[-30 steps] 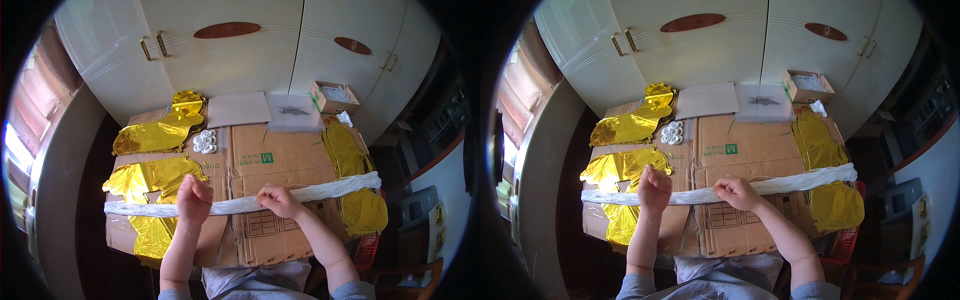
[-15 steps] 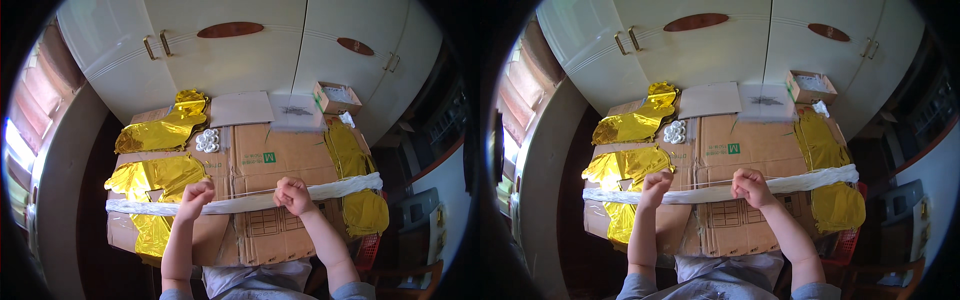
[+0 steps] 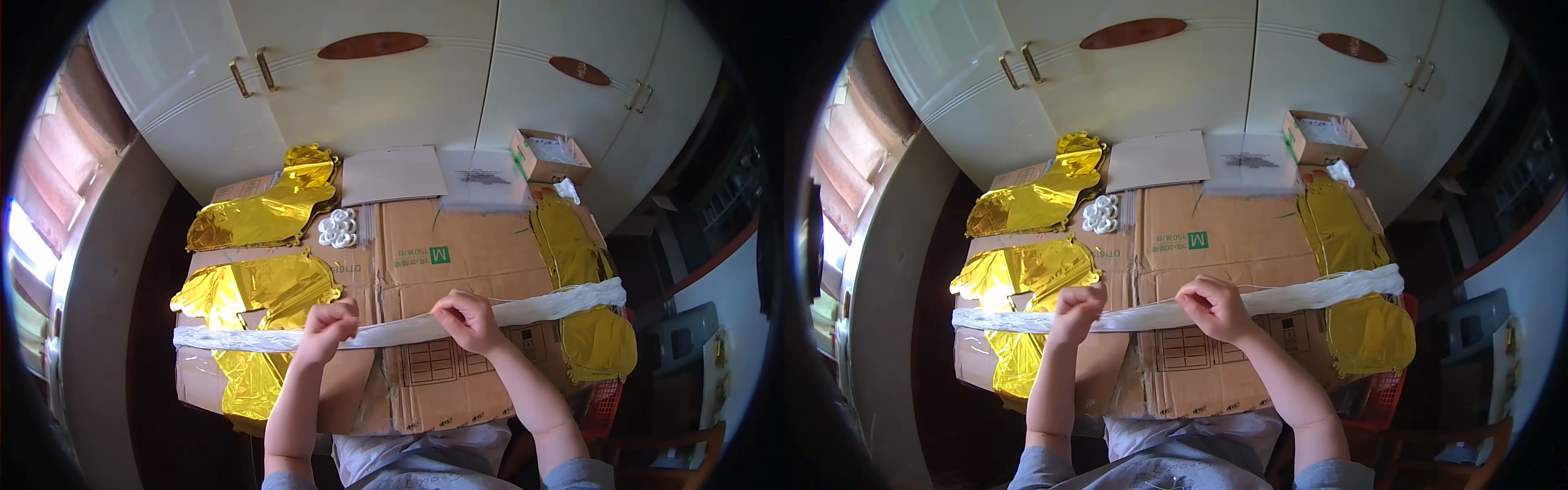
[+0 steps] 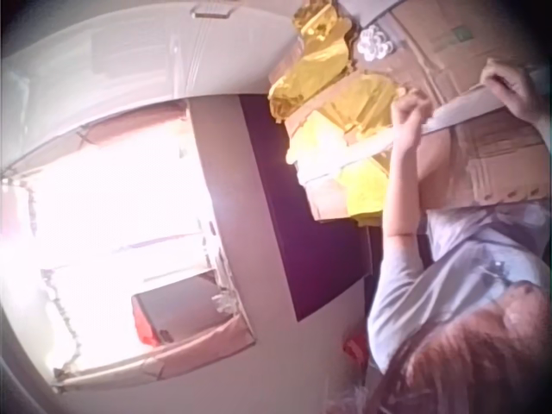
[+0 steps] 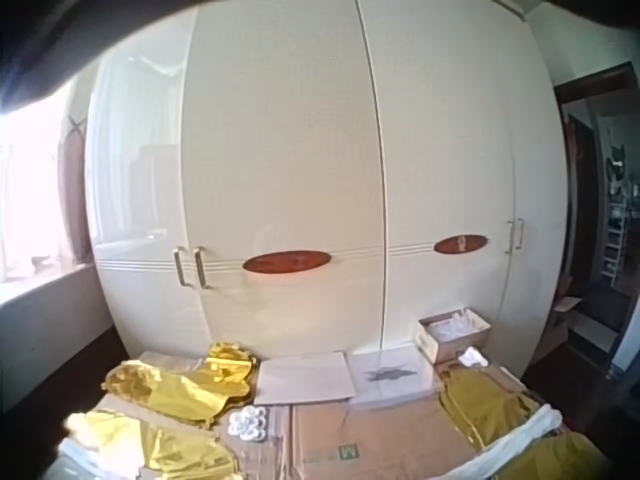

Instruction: Folding and organizing gold star-shaped foil balloons on a cardboard workspace.

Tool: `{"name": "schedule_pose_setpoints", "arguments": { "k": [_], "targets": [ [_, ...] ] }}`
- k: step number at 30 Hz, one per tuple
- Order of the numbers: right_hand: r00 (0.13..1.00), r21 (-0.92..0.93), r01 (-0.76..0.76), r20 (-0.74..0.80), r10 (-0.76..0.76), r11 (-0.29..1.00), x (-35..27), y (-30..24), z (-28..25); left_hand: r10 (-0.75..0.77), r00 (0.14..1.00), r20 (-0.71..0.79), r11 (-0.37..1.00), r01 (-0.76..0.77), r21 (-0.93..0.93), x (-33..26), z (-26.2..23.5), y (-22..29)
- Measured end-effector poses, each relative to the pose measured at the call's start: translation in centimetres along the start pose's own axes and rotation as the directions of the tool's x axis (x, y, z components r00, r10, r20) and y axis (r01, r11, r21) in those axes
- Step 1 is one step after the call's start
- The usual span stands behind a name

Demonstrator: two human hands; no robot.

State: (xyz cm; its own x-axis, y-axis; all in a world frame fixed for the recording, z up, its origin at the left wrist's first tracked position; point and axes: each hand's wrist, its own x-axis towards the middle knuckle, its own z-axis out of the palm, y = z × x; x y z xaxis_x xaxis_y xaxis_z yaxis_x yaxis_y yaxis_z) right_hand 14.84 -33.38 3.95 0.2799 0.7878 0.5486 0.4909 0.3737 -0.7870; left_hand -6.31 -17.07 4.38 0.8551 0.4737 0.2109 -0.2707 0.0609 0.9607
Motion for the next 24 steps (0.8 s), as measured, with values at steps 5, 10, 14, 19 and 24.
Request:
{"name": "schedule_pose_setpoints", "arguments": {
  "k": [5,10,14,19,24],
  "targets": [
    [0.963,-0.179,0.029,0.268,0.02,0.983,-0.5,0.0,1.0,0.102,0.995,0.015,0.725,-0.064,-0.686,0.1,2.3,0.4],
    [0.962,0.062,0.123,0.237,-0.135,0.99,-0.6,-0.9,1.4,0.38,0.925,0.023,0.373,-0.175,0.911,1.3,2.3,-0.6],
    [0.997,0.004,-0.004,0.078,0.003,1.0,-0.4,-1.1,0.4,0.054,0.994,0.095,0.98,-0.071,0.186,-0.3,0.2,-2.2],
    [0.97,-0.051,-0.01,0.243,0.022,0.999,-0.8,-0.6,1.5,-0.115,0.977,-0.177,0.771,-0.025,-0.637,0.2,4.0,0.6],
    [0.971,0.128,0.02,0.232,-0.05,0.992,-0.6,-2.1,1.1,0.165,0.981,0.098,0.645,-0.182,0.742,0.6,3.0,-0.3]
  ]
}}
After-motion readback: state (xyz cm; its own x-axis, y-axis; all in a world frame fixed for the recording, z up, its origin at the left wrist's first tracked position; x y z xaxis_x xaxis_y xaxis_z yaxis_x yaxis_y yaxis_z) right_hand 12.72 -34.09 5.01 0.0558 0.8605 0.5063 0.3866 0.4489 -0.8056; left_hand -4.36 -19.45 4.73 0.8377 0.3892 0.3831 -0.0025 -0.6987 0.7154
